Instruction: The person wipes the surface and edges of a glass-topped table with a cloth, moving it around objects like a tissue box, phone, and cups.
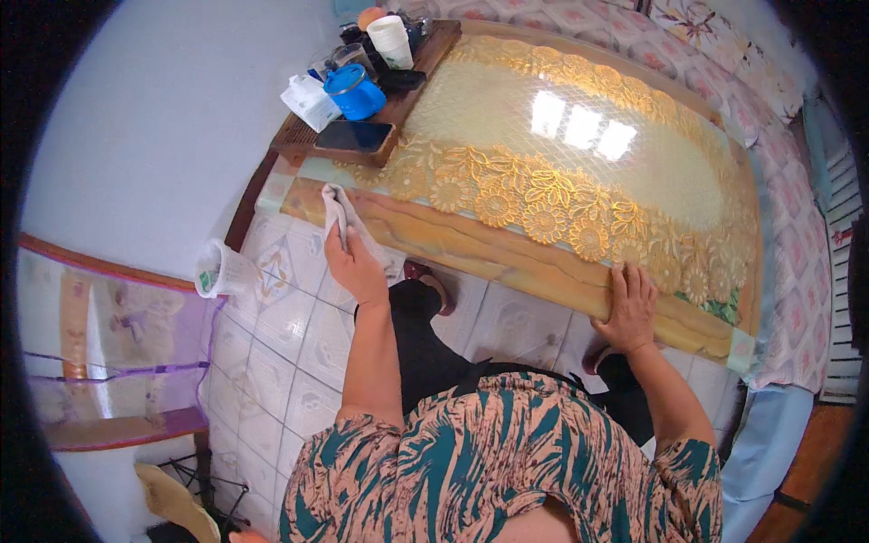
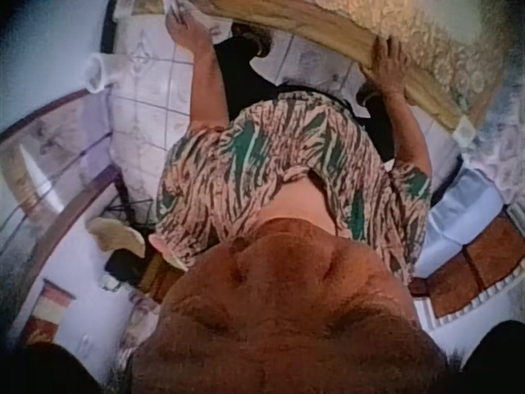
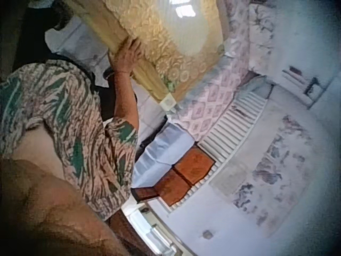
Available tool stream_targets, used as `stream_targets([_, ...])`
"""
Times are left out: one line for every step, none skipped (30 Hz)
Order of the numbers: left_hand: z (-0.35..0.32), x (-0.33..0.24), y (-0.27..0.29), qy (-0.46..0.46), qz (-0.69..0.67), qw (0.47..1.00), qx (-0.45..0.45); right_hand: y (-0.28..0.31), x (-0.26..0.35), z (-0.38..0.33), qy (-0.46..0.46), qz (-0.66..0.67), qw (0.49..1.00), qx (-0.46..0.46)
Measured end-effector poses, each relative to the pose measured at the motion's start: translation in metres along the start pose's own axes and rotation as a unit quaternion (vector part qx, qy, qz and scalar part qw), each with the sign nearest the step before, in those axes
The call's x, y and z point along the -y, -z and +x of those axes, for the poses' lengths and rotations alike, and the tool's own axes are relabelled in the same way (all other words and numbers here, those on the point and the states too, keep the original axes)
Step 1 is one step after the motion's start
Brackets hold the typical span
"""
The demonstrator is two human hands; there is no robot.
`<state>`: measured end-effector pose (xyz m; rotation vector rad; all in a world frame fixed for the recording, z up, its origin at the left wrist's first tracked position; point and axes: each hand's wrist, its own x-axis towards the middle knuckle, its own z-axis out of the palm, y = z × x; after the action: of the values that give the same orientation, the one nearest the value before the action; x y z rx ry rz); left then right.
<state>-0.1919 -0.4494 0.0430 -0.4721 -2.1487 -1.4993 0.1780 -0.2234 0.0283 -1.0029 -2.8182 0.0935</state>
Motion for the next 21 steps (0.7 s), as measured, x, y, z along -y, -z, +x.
stream_targets([0.005, -0.005, -0.004, -0.024, 0.007, 1.000, -0.016, 0.002, 0.001, 0.000, -0.004, -0.004, 1.000, 0.008])
stream_targets([0.007, -0.010, -0.008, -0.062, 0.025, 0.998, -0.005, 0.004, 0.003, 0.000, -0.009, -0.008, 1.000, 0.016])
stream_targets([0.006, -0.017, -0.013, -0.099, 0.043, 0.994, 0.005, 0.006, 0.004, -0.001, -0.013, -0.013, 1.000, 0.024])
stream_targets([0.003, -0.026, -0.019, -0.137, 0.060, 0.989, 0.016, 0.005, 0.002, -0.002, -0.016, -0.018, 1.000, 0.014])
stream_targets([-0.005, -0.041, -0.025, -0.106, 0.009, 0.991, 0.079, 0.003, 0.001, -0.003, -0.015, -0.019, 1.000, 0.007])
stream_targets([-0.014, -0.046, -0.035, -0.182, 0.008, 0.976, 0.118, 0.001, 0.000, -0.003, -0.014, -0.019, 1.000, -0.001])
stream_targets([-0.022, -0.047, -0.043, -0.258, 0.011, 0.954, 0.154, -0.001, 0.002, -0.001, -0.008, -0.015, 1.000, -0.002])
stream_targets([-0.038, -0.039, -0.054, -0.227, 0.050, 0.939, 0.252, -0.001, 0.003, 0.000, -0.005, -0.015, 1.000, -0.002])
stream_targets([-0.052, -0.032, -0.063, -0.193, 0.086, 0.912, 0.350, -0.002, 0.003, -0.001, -0.006, -0.017, 1.000, -0.001])
stream_targets([-0.059, -0.043, -0.063, -0.191, 0.122, 0.902, 0.367, 0.000, 0.002, -0.002, -0.009, -0.019, 1.000, 0.013])
stream_targets([-0.062, -0.062, -0.059, -0.190, 0.158, 0.891, 0.381, 0.001, 0.001, -0.002, -0.012, -0.021, 0.999, 0.024])
stream_targets([-0.062, -0.075, -0.058, -0.190, 0.194, 0.878, 0.395, 0.002, 0.000, -0.002, -0.015, -0.022, 0.999, 0.035])
stream_targets([-0.054, -0.077, -0.055, -0.149, 0.189, 0.855, 0.458, 0.003, 0.001, -0.002, -0.014, -0.022, 0.999, 0.031])
stream_targets([-0.041, -0.075, -0.057, -0.077, 0.153, 0.834, 0.525, 0.003, 0.002, -0.002, -0.012, -0.019, 0.999, 0.026])
stream_targets([-0.024, -0.073, -0.061, -0.003, 0.115, 0.803, 0.585, 0.004, 0.002, -0.002, -0.010, -0.017, 1.000, 0.021])
stream_targets([-0.016, -0.071, -0.063, 0.071, 0.076, 0.763, 0.638, 0.004, 0.003, -0.002, -0.009, -0.014, 1.000, 0.015])
stream_targets([-0.018, -0.068, -0.064, -0.015, 0.105, 0.798, 0.593, 0.004, 0.003, -0.001, -0.008, -0.011, 1.000, 0.009])
stream_targets([-0.024, -0.061, -0.066, -0.101, 0.133, 0.825, 0.541, 0.004, 0.004, -0.001, -0.007, -0.008, 1.000, 0.002])
stream_targets([-0.031, -0.054, -0.067, -0.185, 0.159, 0.842, 0.481, 0.003, 0.004, -0.001, -0.007, -0.008, 1.000, 0.007])
stream_targets([-0.039, -0.051, -0.068, -0.214, 0.194, 0.840, 0.460, 0.003, 0.004, 0.000, -0.006, -0.007, 1.000, 0.010])
stream_targets([-0.051, -0.051, -0.068, -0.242, 0.230, 0.835, 0.437, 0.002, 0.004, 0.000, -0.005, -0.007, 1.000, 0.012])
